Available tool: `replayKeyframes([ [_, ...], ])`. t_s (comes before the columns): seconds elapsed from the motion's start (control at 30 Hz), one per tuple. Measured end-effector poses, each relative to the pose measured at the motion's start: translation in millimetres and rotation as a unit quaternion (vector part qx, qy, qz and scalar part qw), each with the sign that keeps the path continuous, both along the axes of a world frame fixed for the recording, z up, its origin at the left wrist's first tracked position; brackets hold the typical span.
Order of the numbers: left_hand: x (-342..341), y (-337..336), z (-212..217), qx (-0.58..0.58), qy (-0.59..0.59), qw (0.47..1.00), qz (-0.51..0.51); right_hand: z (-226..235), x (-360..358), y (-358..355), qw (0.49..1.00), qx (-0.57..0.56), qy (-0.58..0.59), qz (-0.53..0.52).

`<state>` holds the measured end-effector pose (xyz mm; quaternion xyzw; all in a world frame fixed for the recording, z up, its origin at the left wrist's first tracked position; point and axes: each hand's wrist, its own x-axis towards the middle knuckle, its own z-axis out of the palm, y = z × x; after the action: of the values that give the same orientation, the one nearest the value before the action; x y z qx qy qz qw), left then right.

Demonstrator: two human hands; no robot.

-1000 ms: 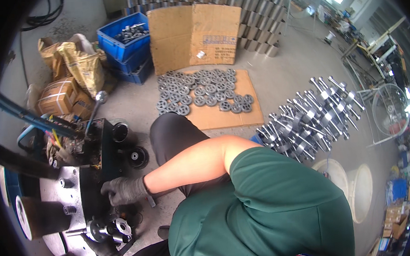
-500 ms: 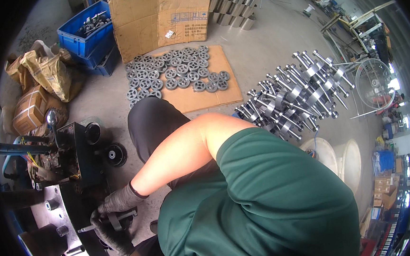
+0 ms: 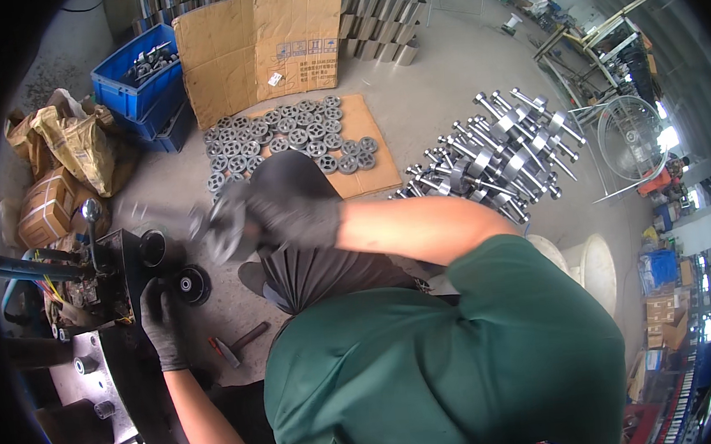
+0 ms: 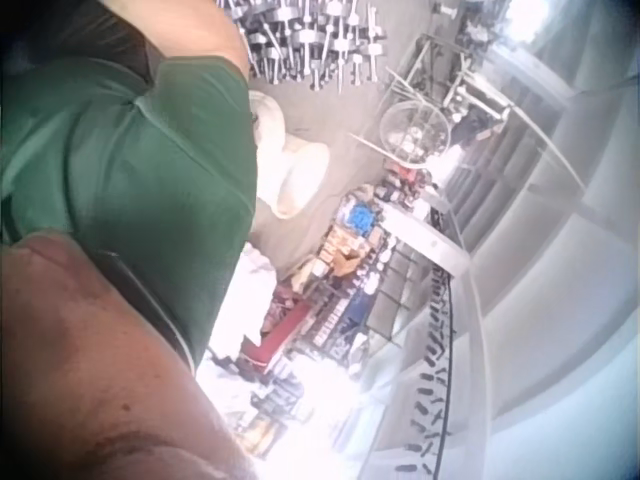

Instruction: The recorder is operating a small hydraulic press to assemble or shape metal components.

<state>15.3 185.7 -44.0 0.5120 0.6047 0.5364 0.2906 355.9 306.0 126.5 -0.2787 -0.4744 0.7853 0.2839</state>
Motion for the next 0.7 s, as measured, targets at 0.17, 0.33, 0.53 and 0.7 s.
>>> replayKeyframes([
  [0.17,8,23,1,-0.063,0.116,0.990,-0.044,121,184,29,0.968,0.126,-0.051,-0.211],
  [0.33,31,6,22,-0.070,0.154,0.977,-0.130,214,362,-29,0.594,0.485,-0.566,-0.304],
  [0.53,37,-13,38,-0.105,0.162,0.966,-0.173,171,473,-49,0.442,0.212,-0.796,-0.355],
  [0.7,30,-29,46,-0.125,0.159,0.966,-0.159,137,492,-52,0.382,0.300,-0.772,-0.410],
])
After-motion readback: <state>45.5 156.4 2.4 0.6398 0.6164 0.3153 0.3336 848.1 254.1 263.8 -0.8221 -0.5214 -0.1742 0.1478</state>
